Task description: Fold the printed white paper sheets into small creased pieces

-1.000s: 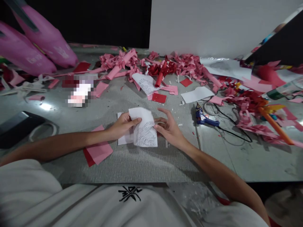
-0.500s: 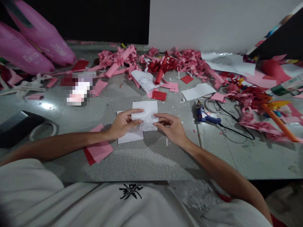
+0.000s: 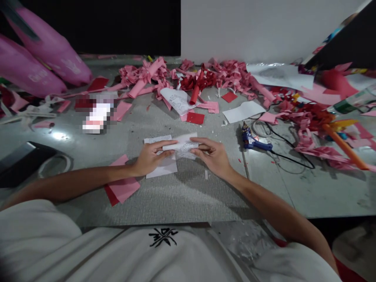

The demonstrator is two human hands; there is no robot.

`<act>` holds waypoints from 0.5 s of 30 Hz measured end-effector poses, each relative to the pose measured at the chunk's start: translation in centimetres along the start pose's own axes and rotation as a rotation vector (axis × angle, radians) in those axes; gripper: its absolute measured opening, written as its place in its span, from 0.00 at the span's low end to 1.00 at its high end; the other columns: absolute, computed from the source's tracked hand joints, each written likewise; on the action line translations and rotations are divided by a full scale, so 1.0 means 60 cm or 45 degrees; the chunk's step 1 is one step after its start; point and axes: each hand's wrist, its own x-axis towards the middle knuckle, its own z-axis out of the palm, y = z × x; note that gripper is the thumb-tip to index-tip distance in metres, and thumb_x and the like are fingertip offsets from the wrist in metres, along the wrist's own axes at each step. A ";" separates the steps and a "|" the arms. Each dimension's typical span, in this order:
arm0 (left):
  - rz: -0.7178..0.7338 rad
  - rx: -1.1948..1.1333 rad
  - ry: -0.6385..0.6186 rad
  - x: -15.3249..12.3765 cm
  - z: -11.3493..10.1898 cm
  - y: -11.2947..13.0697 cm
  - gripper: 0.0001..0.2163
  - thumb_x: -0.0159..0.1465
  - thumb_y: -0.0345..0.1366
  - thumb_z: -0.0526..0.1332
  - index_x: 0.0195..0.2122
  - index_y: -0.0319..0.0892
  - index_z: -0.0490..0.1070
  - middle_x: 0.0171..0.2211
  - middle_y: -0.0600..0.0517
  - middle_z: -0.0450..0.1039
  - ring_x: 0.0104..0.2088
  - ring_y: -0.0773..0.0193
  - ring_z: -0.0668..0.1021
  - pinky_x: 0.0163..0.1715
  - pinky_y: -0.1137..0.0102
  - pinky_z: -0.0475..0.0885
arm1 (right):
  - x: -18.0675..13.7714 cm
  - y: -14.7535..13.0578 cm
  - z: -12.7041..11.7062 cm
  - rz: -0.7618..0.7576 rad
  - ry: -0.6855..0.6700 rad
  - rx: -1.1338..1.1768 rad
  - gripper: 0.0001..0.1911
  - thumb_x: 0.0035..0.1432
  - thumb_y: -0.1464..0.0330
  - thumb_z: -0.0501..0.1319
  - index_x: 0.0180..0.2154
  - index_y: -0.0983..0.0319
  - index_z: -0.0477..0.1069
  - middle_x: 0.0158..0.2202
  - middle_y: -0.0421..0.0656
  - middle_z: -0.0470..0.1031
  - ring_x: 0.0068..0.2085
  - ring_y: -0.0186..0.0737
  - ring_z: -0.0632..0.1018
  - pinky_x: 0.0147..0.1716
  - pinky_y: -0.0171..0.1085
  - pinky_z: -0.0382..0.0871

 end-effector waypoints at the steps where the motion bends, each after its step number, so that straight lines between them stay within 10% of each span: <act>1: 0.002 0.009 0.008 0.000 0.000 -0.001 0.15 0.71 0.47 0.68 0.54 0.49 0.83 0.50 0.49 0.85 0.44 0.61 0.85 0.43 0.71 0.76 | 0.000 -0.002 0.001 -0.077 0.013 -0.083 0.19 0.61 0.54 0.73 0.51 0.53 0.83 0.35 0.42 0.81 0.35 0.40 0.80 0.37 0.42 0.78; 5: 0.088 0.071 0.072 0.004 -0.002 -0.002 0.12 0.70 0.49 0.68 0.46 0.50 0.86 0.40 0.50 0.83 0.42 0.62 0.81 0.46 0.67 0.75 | 0.002 -0.005 0.005 -0.310 0.074 -0.341 0.15 0.58 0.53 0.75 0.43 0.53 0.85 0.51 0.48 0.79 0.54 0.50 0.79 0.53 0.51 0.76; 9: 0.051 0.040 0.126 0.010 0.000 0.005 0.14 0.68 0.51 0.69 0.40 0.46 0.85 0.49 0.47 0.78 0.50 0.60 0.79 0.51 0.65 0.74 | 0.000 0.002 0.010 -0.005 -0.087 -0.076 0.17 0.66 0.51 0.67 0.42 0.58 0.79 0.36 0.43 0.82 0.37 0.42 0.82 0.37 0.41 0.78; 15: -0.377 -0.411 -0.190 0.015 0.010 0.003 0.19 0.65 0.50 0.72 0.44 0.37 0.79 0.37 0.47 0.82 0.34 0.64 0.82 0.32 0.72 0.75 | 0.002 0.003 0.012 0.226 -0.061 0.185 0.21 0.61 0.48 0.70 0.41 0.59 0.74 0.32 0.41 0.81 0.29 0.39 0.80 0.25 0.37 0.77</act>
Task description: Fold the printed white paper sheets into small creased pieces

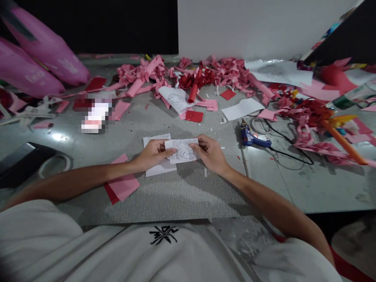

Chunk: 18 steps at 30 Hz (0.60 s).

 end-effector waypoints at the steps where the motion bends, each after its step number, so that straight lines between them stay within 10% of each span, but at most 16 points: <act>1: -0.008 -0.019 0.015 0.002 -0.001 -0.003 0.19 0.64 0.50 0.73 0.44 0.37 0.79 0.38 0.47 0.83 0.34 0.64 0.82 0.32 0.72 0.75 | 0.001 -0.001 0.000 0.036 -0.027 0.026 0.23 0.59 0.48 0.72 0.43 0.59 0.74 0.33 0.42 0.82 0.29 0.40 0.81 0.25 0.37 0.79; 18: -0.128 -0.235 -0.108 0.014 -0.009 -0.007 0.24 0.62 0.46 0.76 0.51 0.33 0.77 0.44 0.40 0.84 0.34 0.59 0.86 0.31 0.67 0.84 | 0.020 0.007 -0.016 0.229 -0.213 0.123 0.31 0.50 0.51 0.79 0.45 0.59 0.69 0.35 0.46 0.86 0.32 0.48 0.87 0.36 0.49 0.87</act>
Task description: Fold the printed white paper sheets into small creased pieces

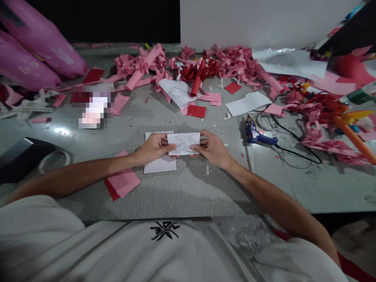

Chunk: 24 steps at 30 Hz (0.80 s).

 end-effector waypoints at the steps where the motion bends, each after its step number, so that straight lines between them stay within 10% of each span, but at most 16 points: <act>1: -0.006 -0.004 -0.002 0.001 -0.001 -0.002 0.24 0.61 0.45 0.76 0.51 0.33 0.77 0.44 0.40 0.84 0.34 0.59 0.86 0.31 0.67 0.84 | 0.001 0.000 -0.001 0.001 -0.005 0.003 0.31 0.50 0.51 0.79 0.46 0.59 0.69 0.35 0.46 0.86 0.32 0.49 0.87 0.36 0.49 0.87; 24: 0.010 0.065 -0.053 0.003 -0.008 -0.001 0.19 0.61 0.41 0.76 0.47 0.35 0.75 0.40 0.43 0.83 0.36 0.59 0.86 0.36 0.63 0.86 | 0.008 0.013 -0.012 0.054 -0.050 0.031 0.31 0.43 0.55 0.82 0.42 0.59 0.72 0.36 0.46 0.85 0.35 0.52 0.87 0.37 0.52 0.87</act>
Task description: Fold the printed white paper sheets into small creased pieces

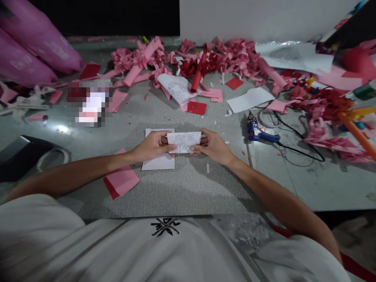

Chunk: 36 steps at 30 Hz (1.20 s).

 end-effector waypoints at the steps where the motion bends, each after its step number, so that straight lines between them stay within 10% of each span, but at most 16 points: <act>1: -0.005 0.003 0.001 0.000 0.000 0.000 0.19 0.61 0.41 0.76 0.47 0.35 0.75 0.41 0.43 0.83 0.36 0.59 0.86 0.36 0.62 0.86 | 0.000 0.000 0.000 -0.001 -0.003 0.000 0.31 0.43 0.55 0.82 0.42 0.59 0.72 0.36 0.46 0.85 0.35 0.51 0.87 0.36 0.52 0.87; 13: -0.045 -0.028 -0.001 0.000 -0.001 0.000 0.19 0.60 0.37 0.77 0.47 0.35 0.75 0.40 0.43 0.84 0.37 0.59 0.87 0.38 0.64 0.85 | -0.002 -0.004 -0.001 -0.005 -0.040 -0.022 0.29 0.43 0.54 0.82 0.40 0.57 0.73 0.36 0.45 0.85 0.35 0.49 0.86 0.35 0.48 0.85; 27: -0.249 0.000 -0.123 -0.029 0.030 0.008 0.22 0.63 0.41 0.75 0.52 0.34 0.73 0.36 0.43 0.84 0.34 0.57 0.88 0.36 0.63 0.85 | -0.009 0.004 0.023 -0.432 0.231 -0.805 0.12 0.68 0.61 0.66 0.37 0.60 0.83 0.33 0.41 0.85 0.32 0.37 0.81 0.33 0.37 0.69; 33: 0.444 1.114 0.343 -0.044 0.020 0.005 0.21 0.72 0.40 0.66 0.64 0.43 0.68 0.47 0.46 0.82 0.40 0.59 0.86 0.44 0.61 0.82 | -0.005 0.010 0.029 -0.511 0.252 -0.869 0.12 0.69 0.63 0.64 0.36 0.60 0.82 0.34 0.41 0.85 0.32 0.37 0.82 0.35 0.36 0.69; 36: 0.878 1.586 0.149 -0.040 0.014 -0.006 0.15 0.77 0.37 0.59 0.62 0.43 0.71 0.60 0.42 0.77 0.62 0.52 0.78 0.59 0.54 0.75 | -0.004 0.008 0.033 -0.553 0.239 -0.923 0.10 0.69 0.66 0.63 0.36 0.61 0.81 0.33 0.41 0.84 0.33 0.37 0.82 0.35 0.35 0.69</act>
